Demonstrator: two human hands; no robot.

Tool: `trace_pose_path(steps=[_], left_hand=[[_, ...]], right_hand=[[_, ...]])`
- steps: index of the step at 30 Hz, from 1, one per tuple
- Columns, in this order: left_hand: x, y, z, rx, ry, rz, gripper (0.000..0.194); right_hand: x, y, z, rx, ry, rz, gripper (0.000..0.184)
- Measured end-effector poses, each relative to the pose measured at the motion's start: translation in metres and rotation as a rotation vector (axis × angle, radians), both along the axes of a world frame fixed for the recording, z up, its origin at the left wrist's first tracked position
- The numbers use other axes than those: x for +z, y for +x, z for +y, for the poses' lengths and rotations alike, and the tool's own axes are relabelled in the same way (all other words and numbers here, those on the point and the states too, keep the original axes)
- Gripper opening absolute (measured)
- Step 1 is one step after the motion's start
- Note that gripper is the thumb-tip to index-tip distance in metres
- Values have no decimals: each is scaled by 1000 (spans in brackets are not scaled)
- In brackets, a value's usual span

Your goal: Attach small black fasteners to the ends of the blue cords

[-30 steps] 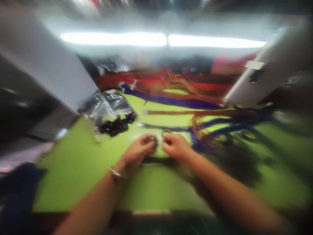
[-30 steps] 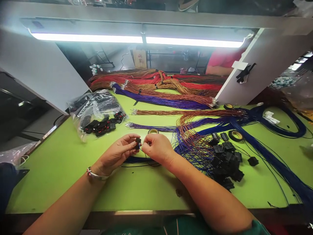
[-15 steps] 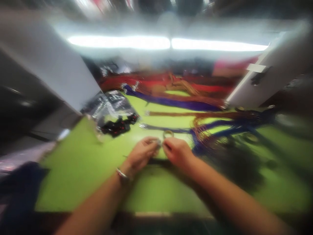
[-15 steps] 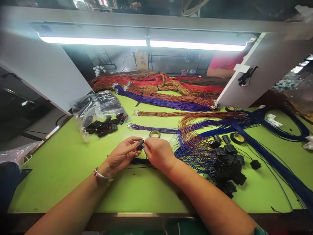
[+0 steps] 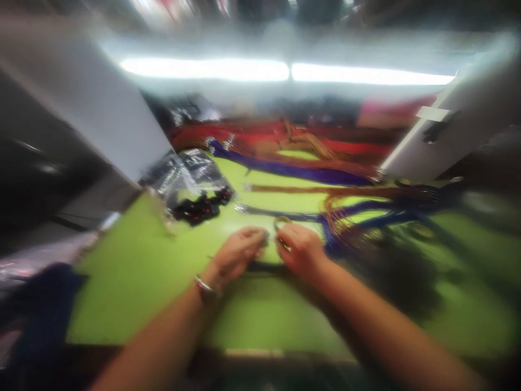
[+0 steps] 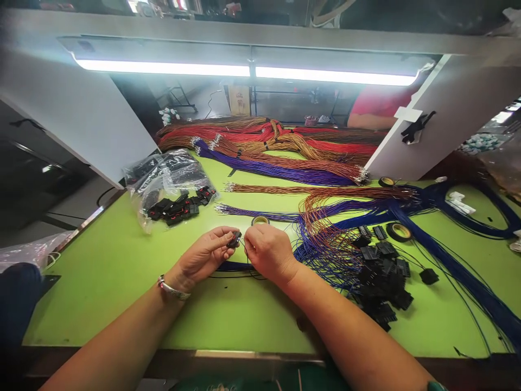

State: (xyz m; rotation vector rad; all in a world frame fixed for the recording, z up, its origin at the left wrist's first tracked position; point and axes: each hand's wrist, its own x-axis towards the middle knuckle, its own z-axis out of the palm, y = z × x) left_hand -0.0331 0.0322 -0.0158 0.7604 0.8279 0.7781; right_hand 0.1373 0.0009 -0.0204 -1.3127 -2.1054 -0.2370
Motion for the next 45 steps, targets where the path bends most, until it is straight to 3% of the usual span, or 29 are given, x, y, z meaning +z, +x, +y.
trace_pose_path(steps=[6,12,20,31,36,40,45], left_hand=[[-1,-1,-1,-9,43,24,31],[-7,1,-3,2,225,105,32],[-3,3,-2,18,110,101,37],[-8,1,-3,-33,235,156,33],[-19,3,-1,-86,330,164,28],[-22,5,-2,-94,309,148,27],[-13,5,-3,10,238,90,33]], right_hand=[[-1,0,0,-4,-28,-5,17],[-5,-1,-1,41,53,-84,22],[-3,-1,-3,39,-159,151,14],[-1,-2,-5,-13,-206,70,13],[-10,-5,-2,-56,-256,4,12],[-15,-5,-2,-37,-274,-16,11],[7,3,1,9,-316,96,11]])
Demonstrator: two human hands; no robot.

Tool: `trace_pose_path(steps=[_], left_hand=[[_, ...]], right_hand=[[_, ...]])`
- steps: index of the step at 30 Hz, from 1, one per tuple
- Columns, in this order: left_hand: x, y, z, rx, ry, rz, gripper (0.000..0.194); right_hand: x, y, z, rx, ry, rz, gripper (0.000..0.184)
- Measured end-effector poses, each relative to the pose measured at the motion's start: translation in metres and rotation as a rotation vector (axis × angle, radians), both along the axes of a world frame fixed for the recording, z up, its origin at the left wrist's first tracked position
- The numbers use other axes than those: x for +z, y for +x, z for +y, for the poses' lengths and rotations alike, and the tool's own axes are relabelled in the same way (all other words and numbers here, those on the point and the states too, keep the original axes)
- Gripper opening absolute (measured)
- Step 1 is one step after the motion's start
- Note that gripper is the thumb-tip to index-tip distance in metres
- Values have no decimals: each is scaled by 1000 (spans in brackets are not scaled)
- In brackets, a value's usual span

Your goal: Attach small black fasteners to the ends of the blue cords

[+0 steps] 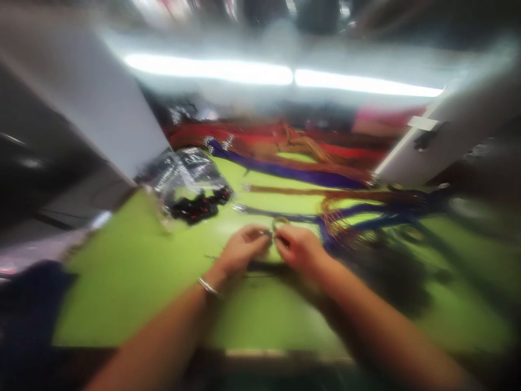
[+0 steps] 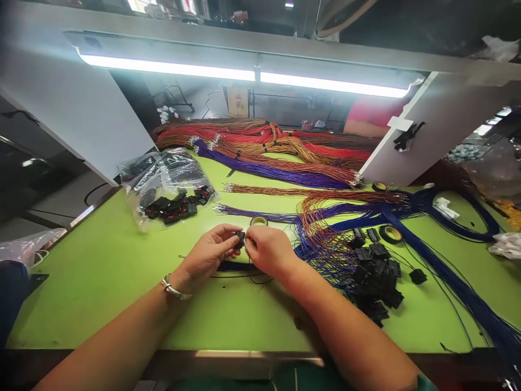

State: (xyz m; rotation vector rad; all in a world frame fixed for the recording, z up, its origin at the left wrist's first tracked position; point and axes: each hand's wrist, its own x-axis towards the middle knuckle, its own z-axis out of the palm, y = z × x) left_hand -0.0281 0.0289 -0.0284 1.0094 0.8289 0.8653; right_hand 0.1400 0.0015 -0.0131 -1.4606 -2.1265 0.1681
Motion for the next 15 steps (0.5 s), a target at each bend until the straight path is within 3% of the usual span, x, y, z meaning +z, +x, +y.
trace_pose_path(steps=[3,7,11,15], left_hand=[[6,-2,2,94,-73,-27,39],[11,-5,3,93,-101,-59,41],[15,-7,3,88,-77,-37,40],[16,-9,4,98,-89,-14,40]], right_hand=[[26,8,19,35,-94,74,14],[44,13,79,-81,-170,-147,17],[30,9,147,-220,-332,-316,18],[15,-11,194,-247,-318,-269,20]])
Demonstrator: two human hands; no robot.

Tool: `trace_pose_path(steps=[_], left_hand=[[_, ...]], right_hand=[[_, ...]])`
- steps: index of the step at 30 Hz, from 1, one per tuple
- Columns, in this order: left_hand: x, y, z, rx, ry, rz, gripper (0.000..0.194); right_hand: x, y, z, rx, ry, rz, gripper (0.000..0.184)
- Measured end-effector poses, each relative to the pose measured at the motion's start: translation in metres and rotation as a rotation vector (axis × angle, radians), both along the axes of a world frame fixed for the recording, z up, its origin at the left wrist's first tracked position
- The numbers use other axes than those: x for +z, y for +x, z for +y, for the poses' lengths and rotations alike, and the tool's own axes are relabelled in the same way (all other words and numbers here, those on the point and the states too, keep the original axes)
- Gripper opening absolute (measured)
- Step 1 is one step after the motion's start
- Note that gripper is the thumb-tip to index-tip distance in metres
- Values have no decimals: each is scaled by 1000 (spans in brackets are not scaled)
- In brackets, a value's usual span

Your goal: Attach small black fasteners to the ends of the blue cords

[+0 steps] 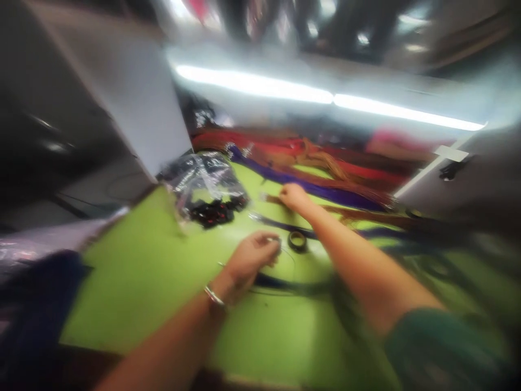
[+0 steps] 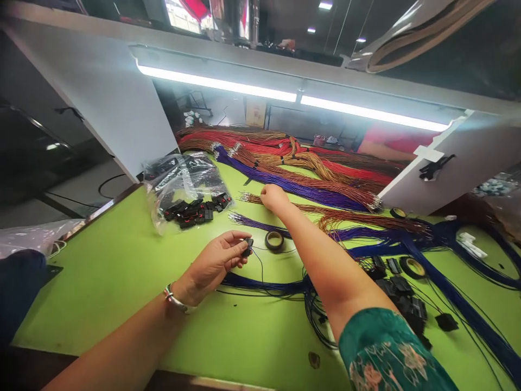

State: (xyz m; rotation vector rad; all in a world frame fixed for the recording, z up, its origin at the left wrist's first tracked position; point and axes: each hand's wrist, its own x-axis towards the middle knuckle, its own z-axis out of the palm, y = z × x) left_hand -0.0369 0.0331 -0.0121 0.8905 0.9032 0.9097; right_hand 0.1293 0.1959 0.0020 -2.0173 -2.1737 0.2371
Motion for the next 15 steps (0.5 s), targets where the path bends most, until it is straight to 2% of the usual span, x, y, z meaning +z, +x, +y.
trace_pose_path(steps=[4,7,11,15], left_hand=[[-2,0,0,-19,-3,22,40],[-3,1,-1,-33,-22,32,40],[-4,1,-1,-50,-15,23,39],[-7,0,0,-56,-8,29,39]], right_hand=[[-7,-26,28,2,-5,65,17],[-13,-37,41,-20,-42,122,8],[-14,-30,43,-24,-41,275,8],[1,-9,29,-51,-48,515,7]])
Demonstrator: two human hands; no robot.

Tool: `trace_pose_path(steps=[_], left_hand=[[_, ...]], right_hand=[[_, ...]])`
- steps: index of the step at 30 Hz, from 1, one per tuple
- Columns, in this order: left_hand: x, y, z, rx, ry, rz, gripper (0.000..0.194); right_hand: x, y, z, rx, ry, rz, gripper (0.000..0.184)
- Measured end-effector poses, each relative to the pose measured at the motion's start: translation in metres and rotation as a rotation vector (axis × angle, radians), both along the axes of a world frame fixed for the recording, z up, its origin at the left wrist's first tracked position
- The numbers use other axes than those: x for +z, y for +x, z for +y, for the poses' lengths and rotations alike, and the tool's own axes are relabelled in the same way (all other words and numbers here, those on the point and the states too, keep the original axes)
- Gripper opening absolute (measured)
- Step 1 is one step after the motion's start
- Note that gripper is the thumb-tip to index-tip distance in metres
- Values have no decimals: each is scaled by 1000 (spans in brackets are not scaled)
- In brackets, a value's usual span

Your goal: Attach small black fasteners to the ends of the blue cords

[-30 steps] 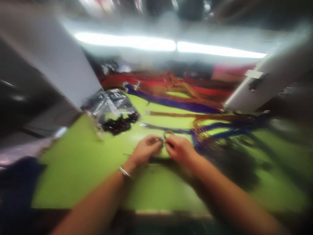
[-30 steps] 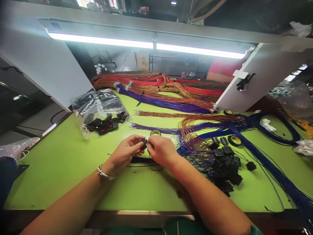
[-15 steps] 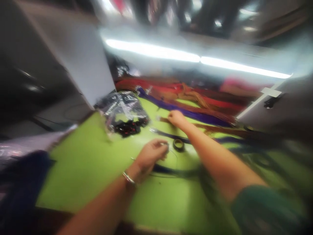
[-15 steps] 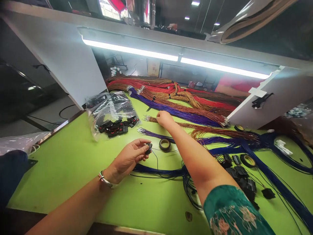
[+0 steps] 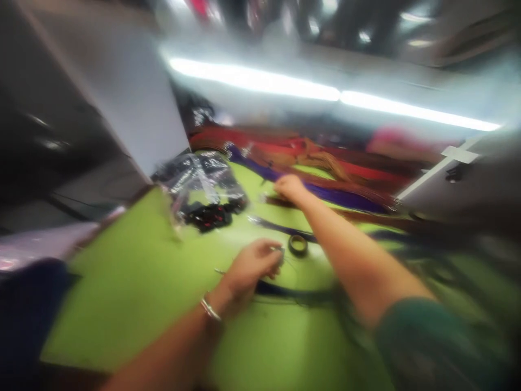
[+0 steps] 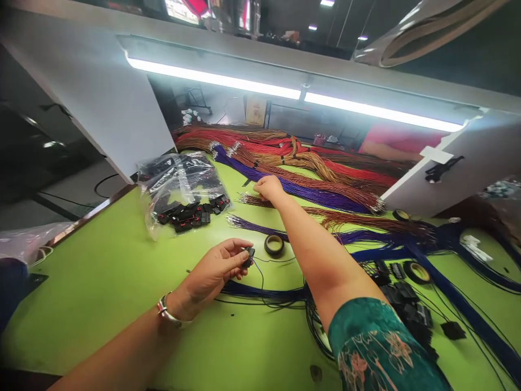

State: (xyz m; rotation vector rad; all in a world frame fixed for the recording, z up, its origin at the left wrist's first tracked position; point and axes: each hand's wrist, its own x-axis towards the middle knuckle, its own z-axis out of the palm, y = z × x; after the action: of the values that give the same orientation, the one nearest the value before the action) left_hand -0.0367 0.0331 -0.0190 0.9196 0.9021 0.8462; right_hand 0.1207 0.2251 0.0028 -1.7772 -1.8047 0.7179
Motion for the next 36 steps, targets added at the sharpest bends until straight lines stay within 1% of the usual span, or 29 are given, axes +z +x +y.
trace_pose_path(steps=[3,6,9,11,13,15,17,19,22,25,30,36], left_hand=[[0,0,0,7,0,10,39],[0,0,0,-9,1,-12,37],[-1,1,0,-6,-26,-83,37],[-3,4,0,7,-58,-136,38],[-3,8,-2,13,-79,-172,38],[-1,11,-5,-1,-89,-193,37],[2,15,-8,-25,-89,-199,38],[4,17,-11,-39,-89,-197,40],[5,18,-12,-40,-94,-191,40],[1,18,-12,-56,-87,-203,37],[-6,17,-10,-80,-80,-212,37],[-2,18,-11,-42,-101,-154,37]], right_hand=[[17,18,-13,-47,6,169,11],[38,40,-31,-97,69,377,13],[55,60,-67,-66,155,659,14],[60,67,-103,-14,159,718,18],[57,66,-140,17,103,698,22],[47,59,-172,24,32,650,21],[33,49,-195,24,4,538,17],[18,38,-209,35,62,388,14],[1,26,-217,42,229,186,14],[-9,23,-218,8,299,47,16],[-13,26,-219,-8,309,-29,16],[-14,26,-221,36,363,-201,14]])
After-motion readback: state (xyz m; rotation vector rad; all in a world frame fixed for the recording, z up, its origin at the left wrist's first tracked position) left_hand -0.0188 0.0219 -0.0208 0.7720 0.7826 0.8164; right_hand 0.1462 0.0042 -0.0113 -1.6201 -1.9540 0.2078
